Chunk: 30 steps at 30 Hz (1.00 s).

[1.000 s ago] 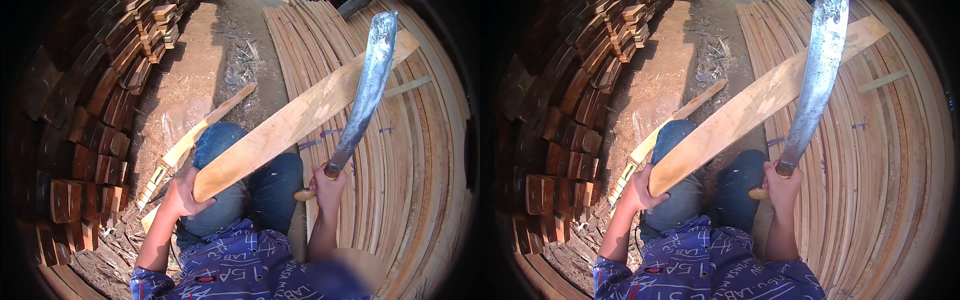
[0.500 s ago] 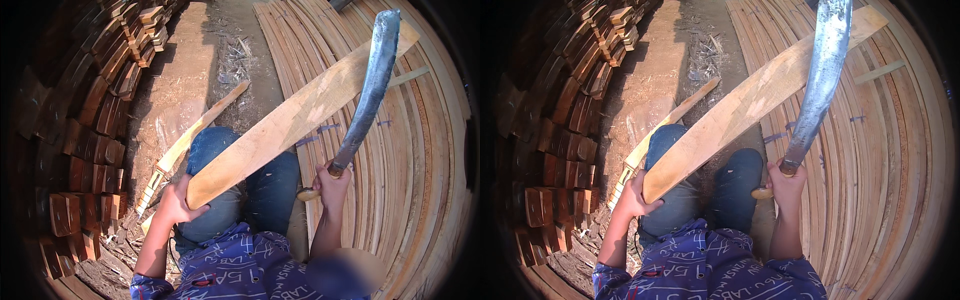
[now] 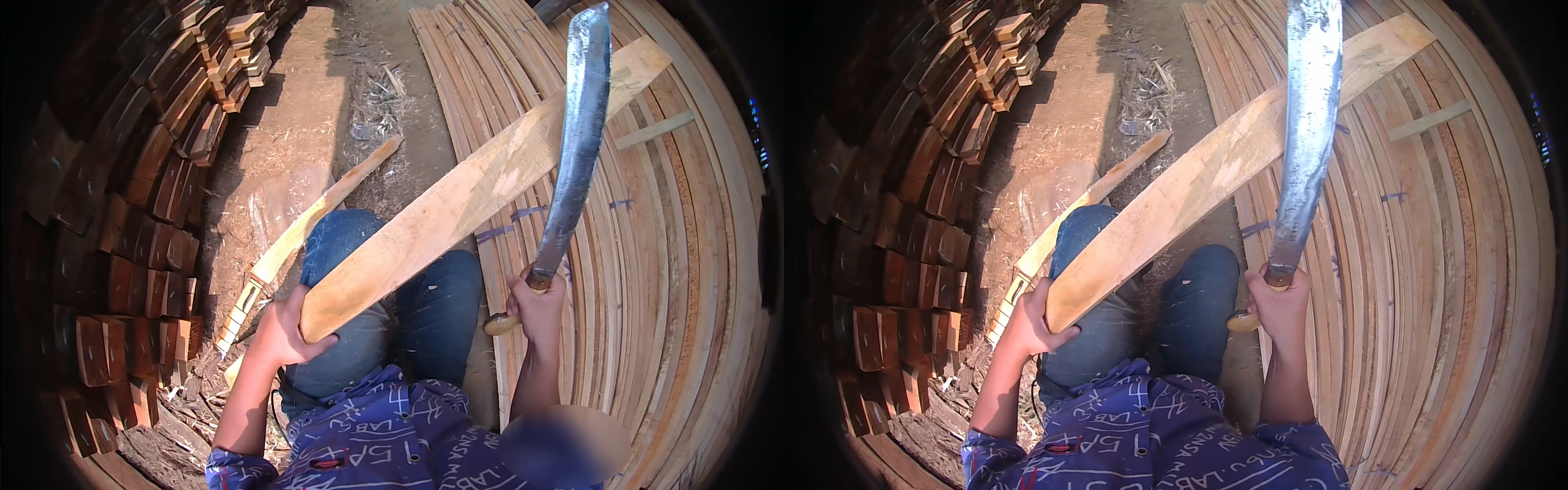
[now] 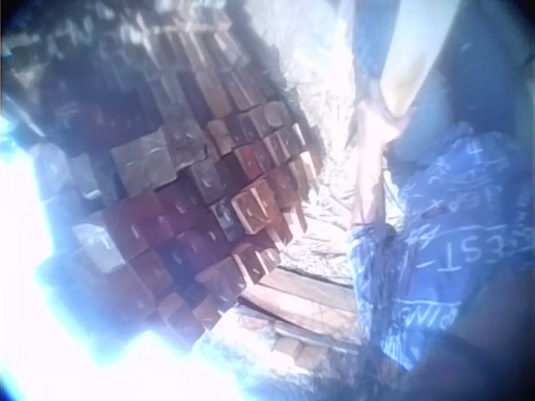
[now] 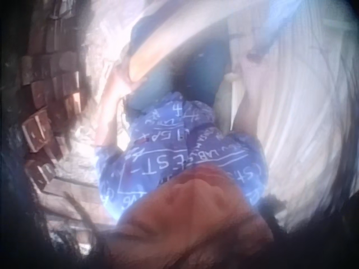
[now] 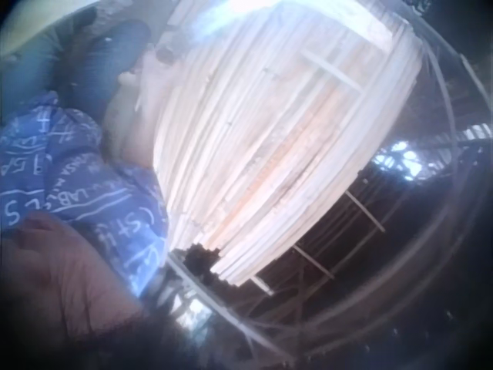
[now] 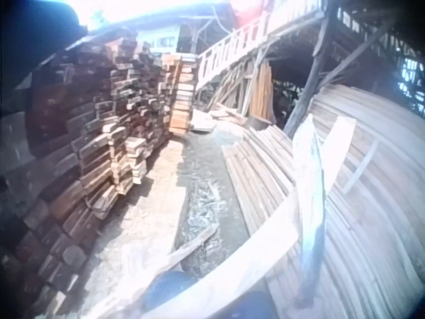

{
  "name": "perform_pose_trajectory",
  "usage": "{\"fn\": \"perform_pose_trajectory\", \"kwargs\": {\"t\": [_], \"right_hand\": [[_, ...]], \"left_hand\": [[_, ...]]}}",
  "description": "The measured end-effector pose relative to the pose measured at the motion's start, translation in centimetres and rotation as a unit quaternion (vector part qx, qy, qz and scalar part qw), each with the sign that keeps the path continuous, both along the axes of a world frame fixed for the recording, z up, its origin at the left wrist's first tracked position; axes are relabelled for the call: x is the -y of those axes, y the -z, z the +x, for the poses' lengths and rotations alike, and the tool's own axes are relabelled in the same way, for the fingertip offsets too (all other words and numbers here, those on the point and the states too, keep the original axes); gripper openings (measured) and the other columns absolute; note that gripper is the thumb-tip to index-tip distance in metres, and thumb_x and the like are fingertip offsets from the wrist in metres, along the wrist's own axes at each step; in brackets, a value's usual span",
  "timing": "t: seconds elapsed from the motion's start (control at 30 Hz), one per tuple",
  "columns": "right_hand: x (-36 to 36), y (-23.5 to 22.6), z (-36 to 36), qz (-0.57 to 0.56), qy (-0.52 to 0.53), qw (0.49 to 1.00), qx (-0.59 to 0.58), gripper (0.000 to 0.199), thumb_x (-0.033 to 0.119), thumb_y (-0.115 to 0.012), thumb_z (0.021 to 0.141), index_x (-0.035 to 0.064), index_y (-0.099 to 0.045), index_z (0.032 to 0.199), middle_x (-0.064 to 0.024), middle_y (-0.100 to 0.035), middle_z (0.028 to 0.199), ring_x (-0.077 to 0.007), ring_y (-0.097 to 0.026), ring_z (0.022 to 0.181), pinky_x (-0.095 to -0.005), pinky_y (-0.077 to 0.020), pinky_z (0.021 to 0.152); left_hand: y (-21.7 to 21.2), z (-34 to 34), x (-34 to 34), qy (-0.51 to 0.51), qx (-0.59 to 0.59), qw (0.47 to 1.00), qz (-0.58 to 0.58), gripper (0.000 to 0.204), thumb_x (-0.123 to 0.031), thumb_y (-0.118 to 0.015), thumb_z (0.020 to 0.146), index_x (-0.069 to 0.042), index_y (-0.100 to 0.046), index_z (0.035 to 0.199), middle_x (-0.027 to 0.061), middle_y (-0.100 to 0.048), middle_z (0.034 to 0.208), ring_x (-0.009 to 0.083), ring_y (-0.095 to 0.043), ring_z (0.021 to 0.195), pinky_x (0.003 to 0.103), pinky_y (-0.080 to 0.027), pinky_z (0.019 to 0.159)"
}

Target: The person sits on the ground and uses a large curved blade to shave and shape a long, thin piece of wood. They hold the wood with one hand and repeatedly draw the blade along its length to remove thin shavings.

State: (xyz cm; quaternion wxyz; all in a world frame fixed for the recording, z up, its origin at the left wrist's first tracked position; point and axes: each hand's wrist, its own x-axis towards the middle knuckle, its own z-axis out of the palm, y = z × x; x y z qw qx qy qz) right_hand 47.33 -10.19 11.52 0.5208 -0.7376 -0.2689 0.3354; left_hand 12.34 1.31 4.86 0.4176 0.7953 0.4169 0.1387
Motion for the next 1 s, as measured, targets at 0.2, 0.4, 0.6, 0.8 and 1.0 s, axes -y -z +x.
{"fn": "perform_pose_trajectory", "kwargs": {"t": [0.2, 0.4, 0.6, 0.8, 1.0], "right_hand": [[1.2, 1.0, -3.7, -0.188, -0.247, 0.939, 0.147, 0.020, 0.008, -0.075, 0.077, -0.0024, -0.070, 0.093, -0.0040, -0.067, 0.071, -0.0105, -0.059, 0.062, -0.0280, -0.0482, 0.060], [-0.9, -1.6, -1.6, -0.076, -0.048, 0.985, 0.144, 0.009, 0.002, -0.072, 0.080, -0.0019, -0.063, 0.079, -0.0024, -0.061, 0.064, -0.0058, -0.054, 0.057, -0.0251, -0.0432, 0.052], [-0.8, -0.5, -2.3, -0.050, -0.012, 0.987, 0.149, 0.012, -0.001, -0.070, 0.082, 0.0012, -0.059, 0.077, -0.0010, -0.058, 0.061, -0.0052, -0.052, 0.051, -0.0240, -0.0396, 0.046], [0.8, 1.0, -3.3, -0.098, 0.015, 0.991, 0.086, 0.013, 0.003, -0.072, 0.083, 0.0008, -0.059, 0.081, 0.0001, -0.058, 0.064, -0.0045, -0.053, 0.058, -0.0245, -0.0419, 0.052], [2.0, 2.3, -5.6, 0.041, 0.028, 0.990, 0.132, 0.012, 0.004, -0.069, 0.084, -0.0013, -0.060, 0.089, -0.0030, -0.059, 0.069, -0.0089, -0.056, 0.061, -0.0253, -0.0442, 0.057]], "left_hand": [[-1.2, 0.2, 0.0, -0.003, -0.038, 0.999, -0.029, 0.065, -0.028, -0.085, 0.056, -0.002, -0.053, 0.106, 0.0237, -0.066, 0.082, 0.0438, -0.066, 0.082, 0.043, -0.053, 0.072], [-0.3, -0.4, 0.0, 0.003, -0.010, 1.000, -0.010, 0.064, -0.031, -0.084, 0.058, -0.002, -0.052, 0.105, 0.0242, -0.065, 0.079, 0.0440, -0.066, 0.080, 0.044, -0.053, 0.069], [-0.1, -0.4, -0.2, 0.004, -0.023, 1.000, -0.001, 0.062, -0.035, -0.084, 0.059, -0.003, -0.053, 0.102, 0.0242, -0.064, 0.075, 0.0442, -0.066, 0.078, 0.045, -0.053, 0.068], [-1.0, -0.5, -0.6, 0.017, -0.081, 0.996, -0.027, 0.065, -0.032, -0.084, 0.055, -0.003, -0.053, 0.105, 0.0236, -0.065, 0.080, 0.0439, -0.066, 0.082, 0.043, -0.052, 0.070], [-1.1, 0.4, 0.1, 0.026, -0.044, 0.999, -0.018, 0.064, -0.034, -0.084, 0.061, -0.003, -0.052, 0.107, 0.0238, -0.066, 0.078, 0.0445, -0.066, 0.081, 0.046, -0.053, 0.070]]}}
